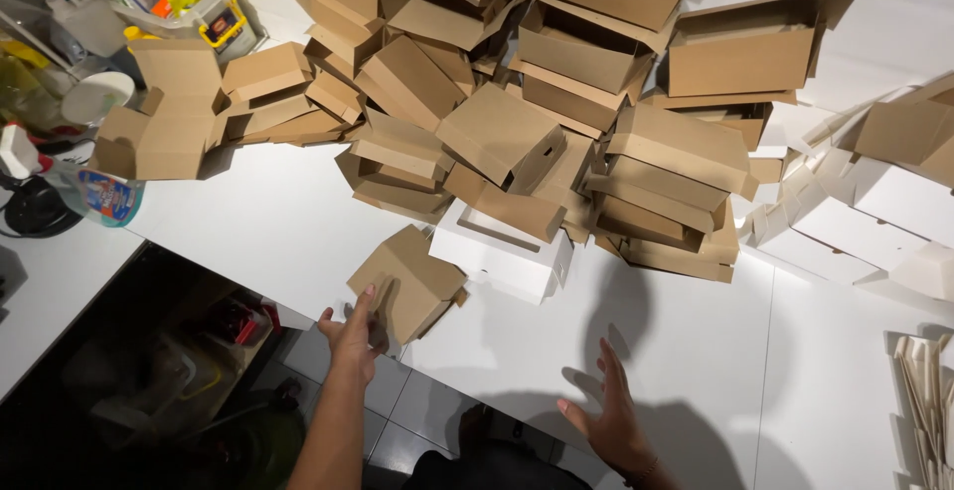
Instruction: The person folds flat white cardboard sheets into rectangular boxes by hand, then places the finished boxes into a pile of brown boxes. The person repeats this process several times.
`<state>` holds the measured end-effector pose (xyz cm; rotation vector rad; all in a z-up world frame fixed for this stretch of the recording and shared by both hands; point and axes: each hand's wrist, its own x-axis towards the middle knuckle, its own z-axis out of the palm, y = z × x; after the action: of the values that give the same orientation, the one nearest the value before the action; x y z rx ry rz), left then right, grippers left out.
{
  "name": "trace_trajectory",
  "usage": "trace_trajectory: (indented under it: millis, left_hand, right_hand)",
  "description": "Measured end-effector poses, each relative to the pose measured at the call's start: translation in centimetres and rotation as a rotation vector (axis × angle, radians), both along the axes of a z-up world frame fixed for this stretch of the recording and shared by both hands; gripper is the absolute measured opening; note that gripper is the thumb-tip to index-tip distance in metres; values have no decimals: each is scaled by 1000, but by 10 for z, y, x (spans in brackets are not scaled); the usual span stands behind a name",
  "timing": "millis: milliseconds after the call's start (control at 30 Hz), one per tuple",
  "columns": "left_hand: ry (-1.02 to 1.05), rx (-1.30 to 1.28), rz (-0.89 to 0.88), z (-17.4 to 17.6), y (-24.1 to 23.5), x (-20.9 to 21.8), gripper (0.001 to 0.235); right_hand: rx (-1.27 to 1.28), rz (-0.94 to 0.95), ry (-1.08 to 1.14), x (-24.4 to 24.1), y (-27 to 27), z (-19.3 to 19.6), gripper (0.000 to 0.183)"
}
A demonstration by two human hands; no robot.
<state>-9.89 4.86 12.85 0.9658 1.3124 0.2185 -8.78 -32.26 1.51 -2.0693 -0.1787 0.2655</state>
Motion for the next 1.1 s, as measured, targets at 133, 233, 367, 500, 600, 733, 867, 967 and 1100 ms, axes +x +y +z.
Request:
trace_trajectory:
  millis: [133,233,367,500,600,733,867,967,1100]
  left_hand:
    - [64,76,-104,32,-14,3,124]
    - [38,160,-189,27,-7,8,136]
    - [67,368,-323,4,26,13,116]
    - [92,333,-589,-17,56,21,105]
    - [99,272,-693,-33,72,21,93]
    - [59,227,-900,-20,76,-7,86]
    - [28,0,-929,-57,100,-30,76]
    - [23,9,-964,-61,123,-36,60]
    - [-74,34,-1087,-17,167,-21,35]
  right_hand:
    - [23,38,-63,-3,-2,6,111]
    - [53,63,46,-3,10,12,101]
    - [45,190,336,4,54,15,85]
    - [220,150,841,24,132,67,107]
    - [95,92,881,36,178,88,121]
    - [39,174,907,51,215,88,130]
    - [70,86,939,48,248,84,98]
    - [131,-7,903,40,269,77,92]
    - [593,-83,800,37,293,43,78]
